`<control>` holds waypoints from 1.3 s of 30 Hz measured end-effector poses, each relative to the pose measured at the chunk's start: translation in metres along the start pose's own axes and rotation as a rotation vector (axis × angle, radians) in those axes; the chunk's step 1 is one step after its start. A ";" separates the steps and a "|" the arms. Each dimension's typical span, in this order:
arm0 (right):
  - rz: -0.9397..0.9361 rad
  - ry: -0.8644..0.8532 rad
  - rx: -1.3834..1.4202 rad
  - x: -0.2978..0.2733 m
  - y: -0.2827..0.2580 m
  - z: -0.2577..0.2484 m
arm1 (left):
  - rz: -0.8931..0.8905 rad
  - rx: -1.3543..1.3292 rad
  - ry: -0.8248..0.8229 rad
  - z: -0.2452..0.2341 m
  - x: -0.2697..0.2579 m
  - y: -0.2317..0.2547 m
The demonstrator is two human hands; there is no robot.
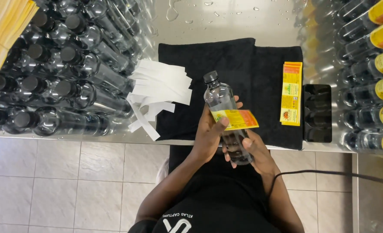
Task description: The person repeatedly picks up clear plastic bottles, peels the backing from yellow labels, and applies them to the bottles. After labeling, the person places the bottles into a black plastic tray on the right side of the workspace.
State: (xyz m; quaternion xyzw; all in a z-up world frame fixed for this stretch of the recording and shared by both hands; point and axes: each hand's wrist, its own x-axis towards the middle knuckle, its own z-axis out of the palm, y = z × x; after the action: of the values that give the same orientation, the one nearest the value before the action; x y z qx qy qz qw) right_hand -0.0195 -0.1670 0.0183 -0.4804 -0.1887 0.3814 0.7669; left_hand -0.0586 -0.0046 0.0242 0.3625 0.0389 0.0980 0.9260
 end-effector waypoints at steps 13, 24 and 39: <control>0.036 0.260 -0.532 -0.018 -0.009 0.018 | 0.007 0.045 0.146 0.004 0.002 -0.010; -0.082 0.313 -0.565 -0.024 -0.003 0.024 | 0.011 0.117 0.149 0.002 -0.005 0.000; -0.270 0.512 -0.889 -0.032 0.011 0.027 | 0.052 0.262 0.060 0.016 -0.006 -0.005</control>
State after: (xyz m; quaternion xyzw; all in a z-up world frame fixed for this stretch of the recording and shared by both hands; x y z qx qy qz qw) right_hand -0.0625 -0.1729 0.0237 -0.8083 -0.1992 0.0329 0.5531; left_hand -0.0617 -0.0206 0.0326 0.4782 0.0695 0.1268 0.8663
